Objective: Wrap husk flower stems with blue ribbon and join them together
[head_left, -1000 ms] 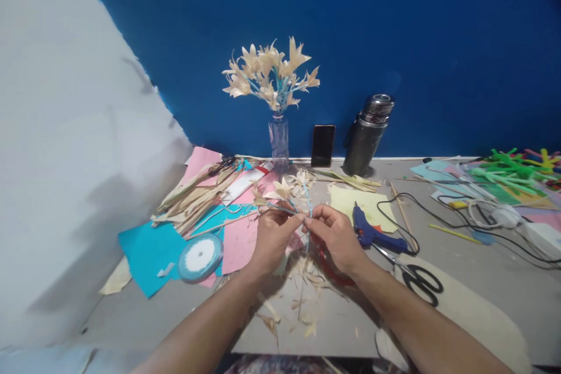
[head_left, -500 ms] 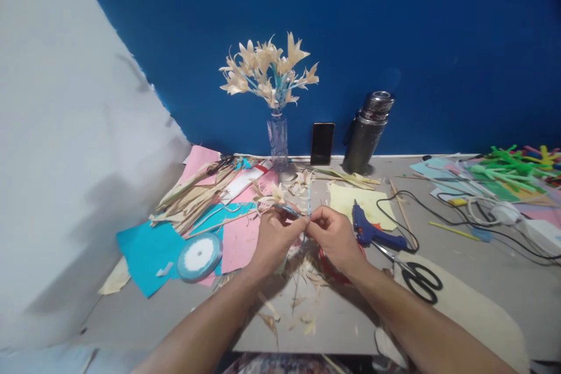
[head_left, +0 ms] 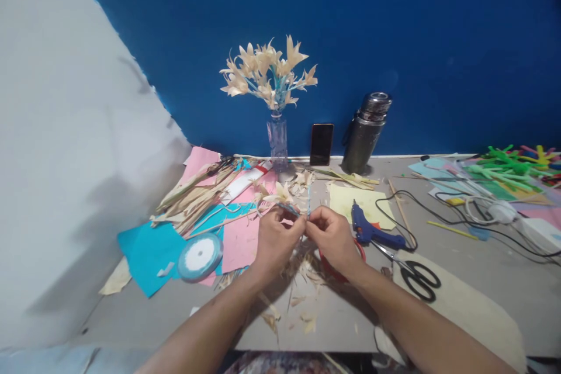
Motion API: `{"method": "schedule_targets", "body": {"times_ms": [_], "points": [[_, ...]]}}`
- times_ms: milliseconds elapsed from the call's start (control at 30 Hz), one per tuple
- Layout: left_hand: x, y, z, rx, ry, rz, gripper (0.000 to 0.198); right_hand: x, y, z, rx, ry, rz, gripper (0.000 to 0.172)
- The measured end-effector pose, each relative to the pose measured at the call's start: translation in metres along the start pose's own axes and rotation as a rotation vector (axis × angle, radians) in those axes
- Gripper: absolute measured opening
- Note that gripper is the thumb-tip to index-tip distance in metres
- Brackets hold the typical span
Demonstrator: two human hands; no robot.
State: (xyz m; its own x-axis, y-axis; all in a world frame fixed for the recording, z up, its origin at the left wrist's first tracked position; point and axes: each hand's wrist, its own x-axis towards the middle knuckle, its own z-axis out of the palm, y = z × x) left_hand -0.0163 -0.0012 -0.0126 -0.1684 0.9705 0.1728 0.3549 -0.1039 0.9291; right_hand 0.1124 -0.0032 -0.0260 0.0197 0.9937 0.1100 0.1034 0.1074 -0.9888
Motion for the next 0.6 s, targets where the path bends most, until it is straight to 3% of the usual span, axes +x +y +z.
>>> {"method": "schedule_targets", "body": {"times_ms": [133, 433, 500, 600], "points": [[0.003, 0.0037, -0.0044, -0.035, 0.007, 0.021, 0.014, 0.0012, 0.0024, -0.0004, 0.17, -0.079, 0.037, 0.013], [-0.0005, -0.0004, 0.0002, -0.013, 0.104, 0.13, 0.017, 0.003, 0.0076, 0.0001, 0.335, -0.07, 0.112, 0.019], [0.0008, -0.0021, -0.0005, -0.051, 0.092, 0.152, 0.02, 0.0038, 0.0073, -0.0015, 0.379, -0.09, 0.124, 0.022], [0.0063, -0.0038, -0.0045, -0.169, -0.02, 0.083, 0.02, 0.0051, 0.0027, -0.0066, 0.43, -0.205, 0.146, 0.024]]}}
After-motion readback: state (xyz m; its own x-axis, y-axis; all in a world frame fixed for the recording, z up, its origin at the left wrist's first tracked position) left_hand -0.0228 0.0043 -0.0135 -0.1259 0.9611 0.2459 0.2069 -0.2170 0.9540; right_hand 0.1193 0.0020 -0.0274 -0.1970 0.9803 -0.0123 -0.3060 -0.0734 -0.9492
